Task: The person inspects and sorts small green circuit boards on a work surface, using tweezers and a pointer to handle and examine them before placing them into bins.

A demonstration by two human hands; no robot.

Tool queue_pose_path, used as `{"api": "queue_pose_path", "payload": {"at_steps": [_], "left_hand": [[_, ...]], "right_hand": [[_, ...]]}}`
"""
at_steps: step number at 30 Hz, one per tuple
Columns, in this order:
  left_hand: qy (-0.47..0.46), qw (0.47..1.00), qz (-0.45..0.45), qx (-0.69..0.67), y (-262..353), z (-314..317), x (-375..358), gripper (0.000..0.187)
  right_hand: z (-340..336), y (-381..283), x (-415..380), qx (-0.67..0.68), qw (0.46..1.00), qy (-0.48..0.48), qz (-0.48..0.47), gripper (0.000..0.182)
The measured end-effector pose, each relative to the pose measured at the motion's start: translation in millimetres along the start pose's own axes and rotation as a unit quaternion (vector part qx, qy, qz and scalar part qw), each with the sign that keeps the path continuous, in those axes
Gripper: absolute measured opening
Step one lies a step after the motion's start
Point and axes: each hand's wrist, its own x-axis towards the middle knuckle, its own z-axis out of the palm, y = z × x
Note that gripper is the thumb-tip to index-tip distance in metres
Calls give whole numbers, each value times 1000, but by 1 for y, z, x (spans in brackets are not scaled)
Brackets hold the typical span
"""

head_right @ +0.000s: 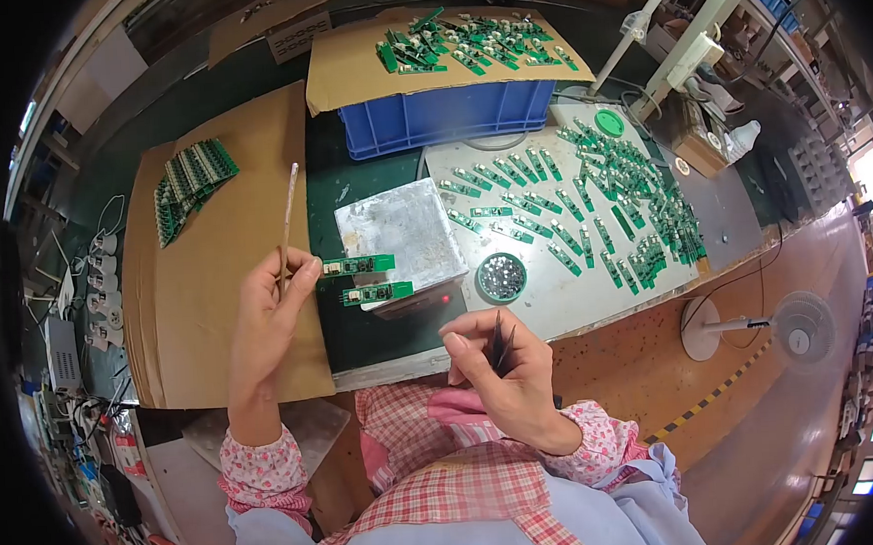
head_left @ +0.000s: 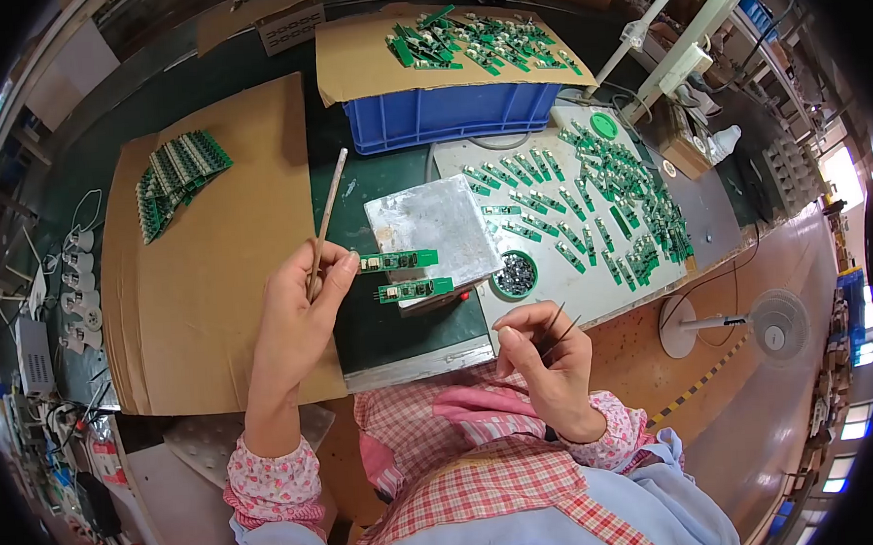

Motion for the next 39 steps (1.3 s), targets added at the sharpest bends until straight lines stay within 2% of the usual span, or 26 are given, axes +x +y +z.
{"api": "queue_pose_path", "payload": {"at_steps": [3, 15, 27, 30, 32, 34, 35, 39], "left_hand": [[8, 1000, 29, 0, -8, 5, 2, 19], [-29, 999, 13, 25, -9, 9, 5, 23], [-23, 999, 23, 42, -6, 5, 6, 25], [9, 999, 23, 22, -5, -1, 3, 26], [48, 998, -21, -23, 1, -10, -4, 27], [90, 992, -52, -74, 4, -16, -14, 32], [117, 987, -41, -99, 1, -20, -18, 33], [234, 950, 10, -208, -25, -26, -35, 38]], "right_hand": [[-1, 1, 0, 3, 1000, -9, 3, 12], [-1, 3, 0, -21, 999, -23, 9, 10], [-6, 4, -1, -15, 1000, -26, 8, 14], [-14, -1, -1, -62, 996, -60, -8, 21], [-23, -8, 0, -92, 992, -87, -20, 30], [-29, -15, 1, -139, 988, -70, 13, 36], [-32, -19, 1, -163, 984, -62, 30, 40], [-27, -30, 10, -79, 997, -15, 24, 44]]}}
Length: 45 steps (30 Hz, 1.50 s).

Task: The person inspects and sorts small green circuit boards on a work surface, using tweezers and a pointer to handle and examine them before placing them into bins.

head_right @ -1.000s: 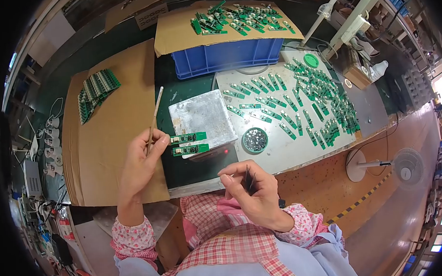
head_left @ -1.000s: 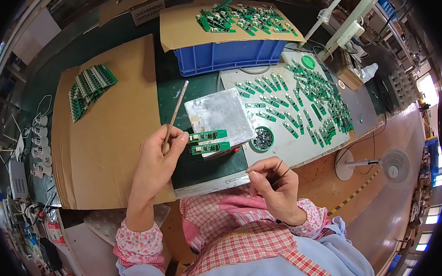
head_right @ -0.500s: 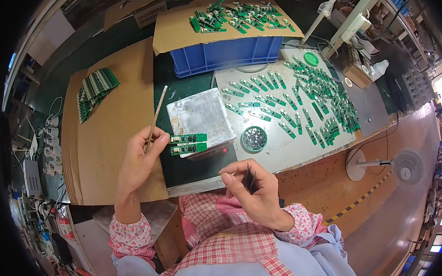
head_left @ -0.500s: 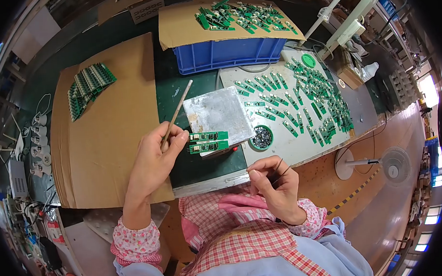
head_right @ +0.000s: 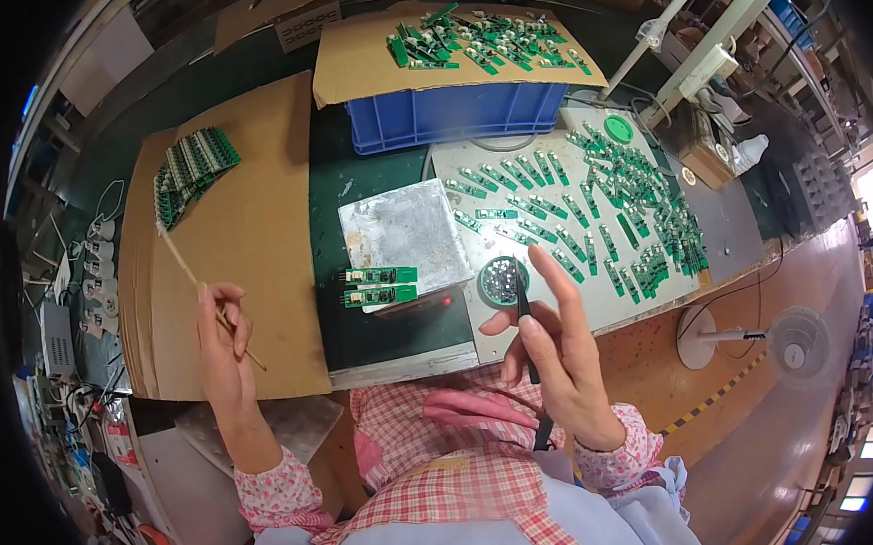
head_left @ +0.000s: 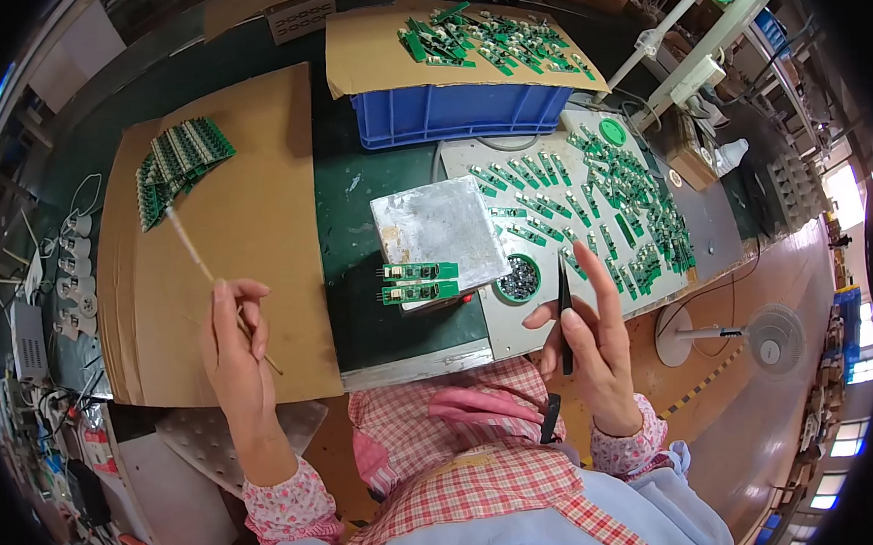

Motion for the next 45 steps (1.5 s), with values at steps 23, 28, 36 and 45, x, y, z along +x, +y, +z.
{"api": "queue_pose_path", "payload": {"at_steps": [23, 28, 36, 45], "left_hand": [[172, 982, 82, 13, -43, -7, -40, 31], [181, 979, 72, -66, -75, -2, -26, 31], [254, 958, 134, -17, -118, 3, -12, 30], [226, 963, 145, -37, -125, -1, -13, 22]], "right_hand": [[-1, -4, 30, 103, 993, 15, -49, 27], [2, -4, 28, 42, 992, 59, -104, 23], [8, -7, 37, 7, 988, 83, -126, 20], [17, -17, 44, -14, 985, 49, -164, 17]]}}
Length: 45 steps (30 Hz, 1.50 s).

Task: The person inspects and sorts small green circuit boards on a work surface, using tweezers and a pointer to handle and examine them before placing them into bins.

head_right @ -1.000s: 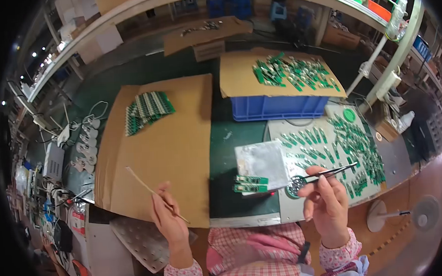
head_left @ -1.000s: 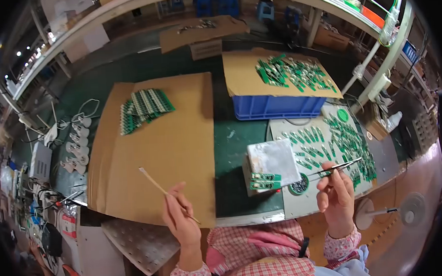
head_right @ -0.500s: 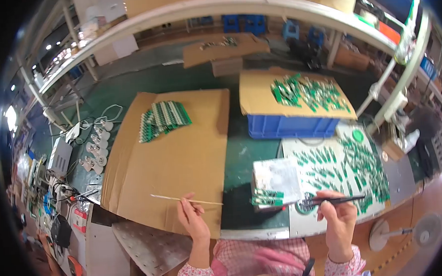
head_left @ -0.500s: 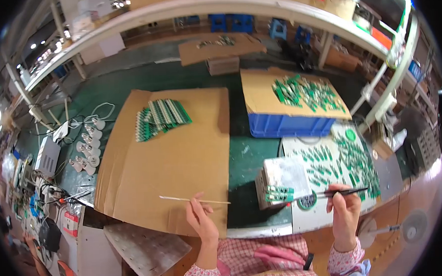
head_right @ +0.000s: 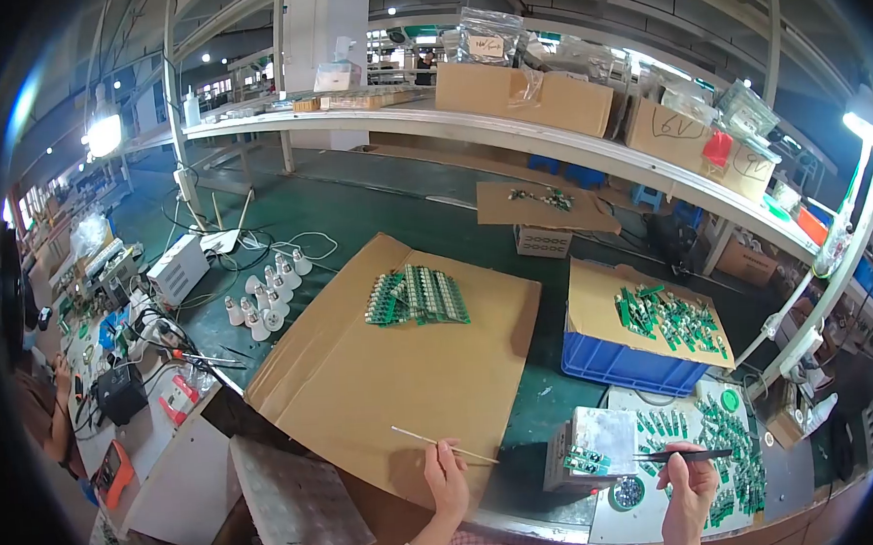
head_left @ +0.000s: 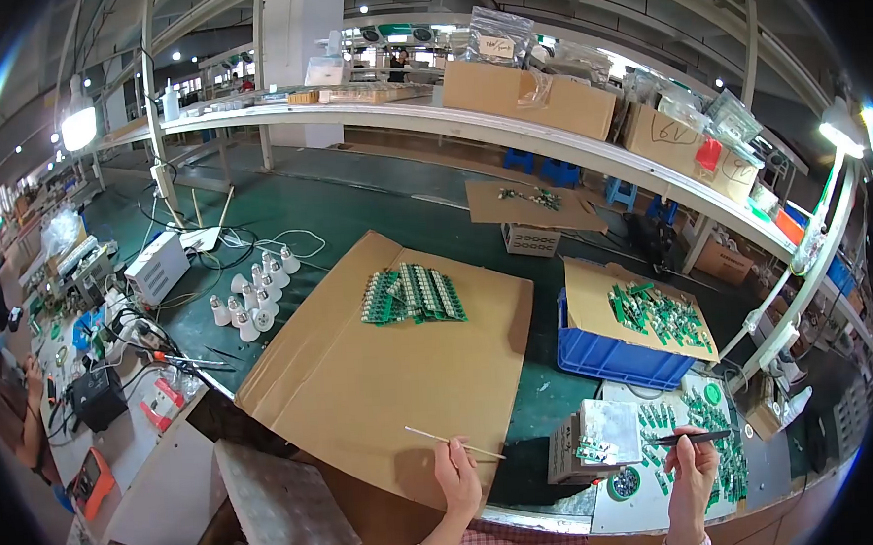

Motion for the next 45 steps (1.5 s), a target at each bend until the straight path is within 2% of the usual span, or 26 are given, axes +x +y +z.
{"api": "queue_pose_path", "payload": {"at_steps": [4, 6, 7, 8, 9, 11, 13, 15, 17, 27, 45], "left_hand": [[-1, 999, -39, -5, 2, 2, -1, 25], [2, 1000, 10, 29, -20, -3, 0, 29], [6, 1000, -4, 28, -11, -1, 2, 31], [-5, 998, -56, -17, -10, -3, 0, 24], [-17, 999, -25, 26, -13, -5, 1, 26], [8, 999, -14, 47, -4, 2, 1, 27], [-8, 998, -18, 60, -4, -1, 2, 27], [-18, 997, -15, 80, -1, -1, 2, 27], [-21, 994, -5, 103, 2, 2, 2, 30], [-34, 993, -12, 112, 2, 1, 3, 30], [-41, 992, -17, 119, 5, 2, 3, 32]], "right_hand": [[2, -6, 1, -65, 998, -9, -16, 15], [2, -6, 0, -82, 996, -15, -16, 16], [3, -7, -1, -72, 997, -18, -14, 16], [7, -11, 0, -66, 997, -35, -22, 18], [5, -12, 0, -91, 994, -51, -18, 20], [3, -4, 5, -128, 984, -95, -84, 20], [1, 0, 7, -227, 957, -124, -130, 19], [5, 3, 9, -244, 951, -112, -154, 23], [6, 3, 15, -298, 915, -141, -234, 25], [23, 11, 22, -343, 877, -206, -267, 23], [24, 11, 27, -351, 869, -233, -259, 23]]}}
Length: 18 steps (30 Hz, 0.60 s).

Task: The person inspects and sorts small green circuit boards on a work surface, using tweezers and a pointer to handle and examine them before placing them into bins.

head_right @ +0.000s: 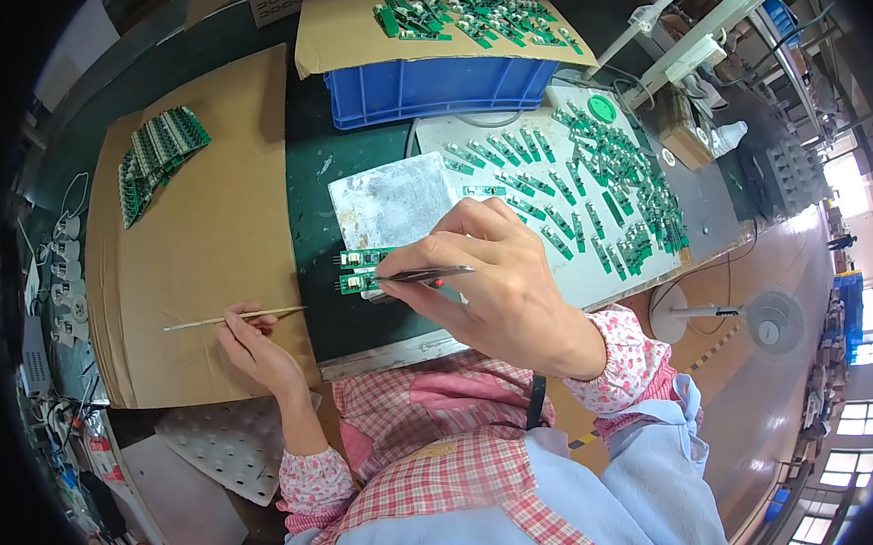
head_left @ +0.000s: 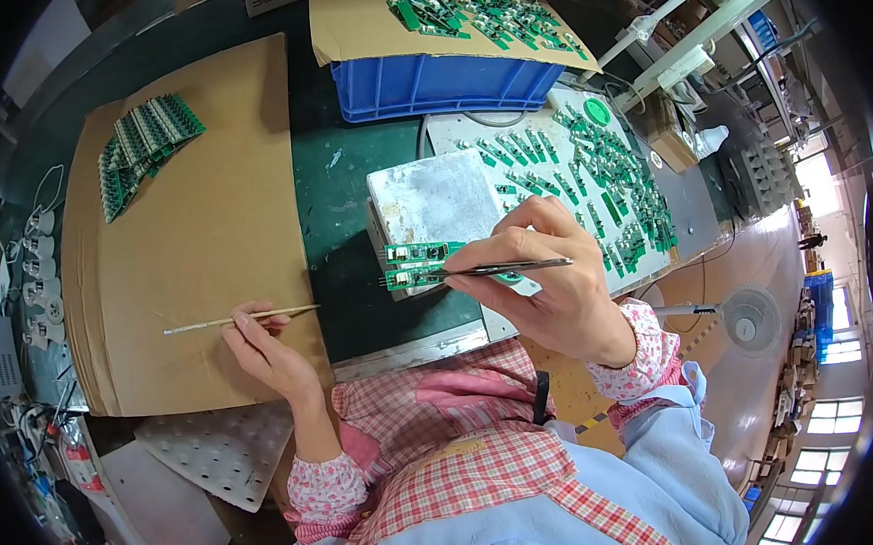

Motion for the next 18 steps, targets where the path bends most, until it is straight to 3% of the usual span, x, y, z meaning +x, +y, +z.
{"api": "queue_pose_path", "payload": {"at_steps": [12, 18], "left_hand": [[-6, 1000, -4, 2, 0, -1, 0, 31], [-6, 1000, -10, 1, 2, -1, 0, 29]], "right_hand": [[-1, 1, -2, 12, 1000, 20, 15, 24], [2, 7, 0, 10, 1000, 20, -21, 26]]}}
